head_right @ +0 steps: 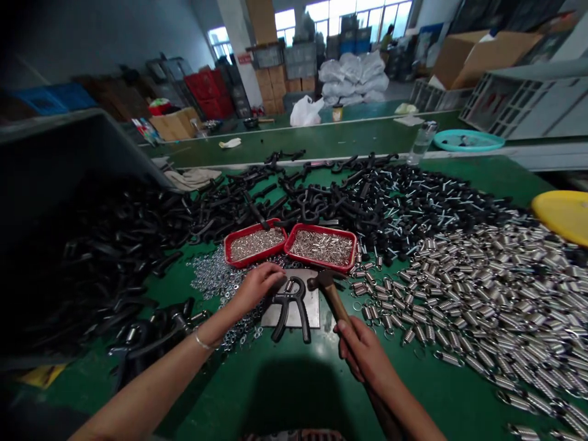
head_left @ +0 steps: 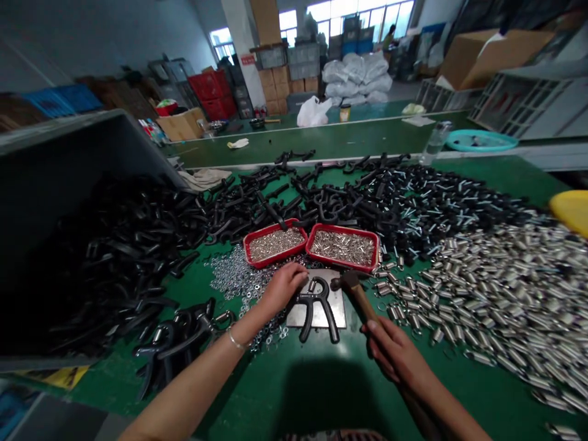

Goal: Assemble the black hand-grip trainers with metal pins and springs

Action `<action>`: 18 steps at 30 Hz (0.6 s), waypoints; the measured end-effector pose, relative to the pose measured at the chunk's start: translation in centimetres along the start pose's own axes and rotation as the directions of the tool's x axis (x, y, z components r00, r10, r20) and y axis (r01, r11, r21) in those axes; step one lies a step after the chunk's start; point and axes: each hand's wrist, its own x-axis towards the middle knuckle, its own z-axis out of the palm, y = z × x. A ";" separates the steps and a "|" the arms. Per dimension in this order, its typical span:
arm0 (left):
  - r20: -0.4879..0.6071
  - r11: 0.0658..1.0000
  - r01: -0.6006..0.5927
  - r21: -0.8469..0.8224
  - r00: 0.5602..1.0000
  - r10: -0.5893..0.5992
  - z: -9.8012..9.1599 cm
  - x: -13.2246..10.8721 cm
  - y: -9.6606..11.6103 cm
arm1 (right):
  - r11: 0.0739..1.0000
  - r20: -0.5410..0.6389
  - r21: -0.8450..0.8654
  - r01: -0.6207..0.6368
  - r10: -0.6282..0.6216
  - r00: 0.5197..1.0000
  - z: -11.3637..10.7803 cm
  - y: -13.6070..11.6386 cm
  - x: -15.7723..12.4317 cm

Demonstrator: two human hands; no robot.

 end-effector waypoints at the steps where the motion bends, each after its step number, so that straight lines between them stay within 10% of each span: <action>1: 0.022 1.000 -0.004 0.028 1.000 0.003 0.7 -0.2 0.3 | 1.000 0.009 0.008 0.000 0.000 1.000 -0.1 0.0 0.1; 18: 0.107 0.961 -0.061 0.271 0.994 0.033 2.0 0.8 0.8 | 1.000 0.037 0.010 0.001 -0.002 0.999 -0.4 -0.1 0.2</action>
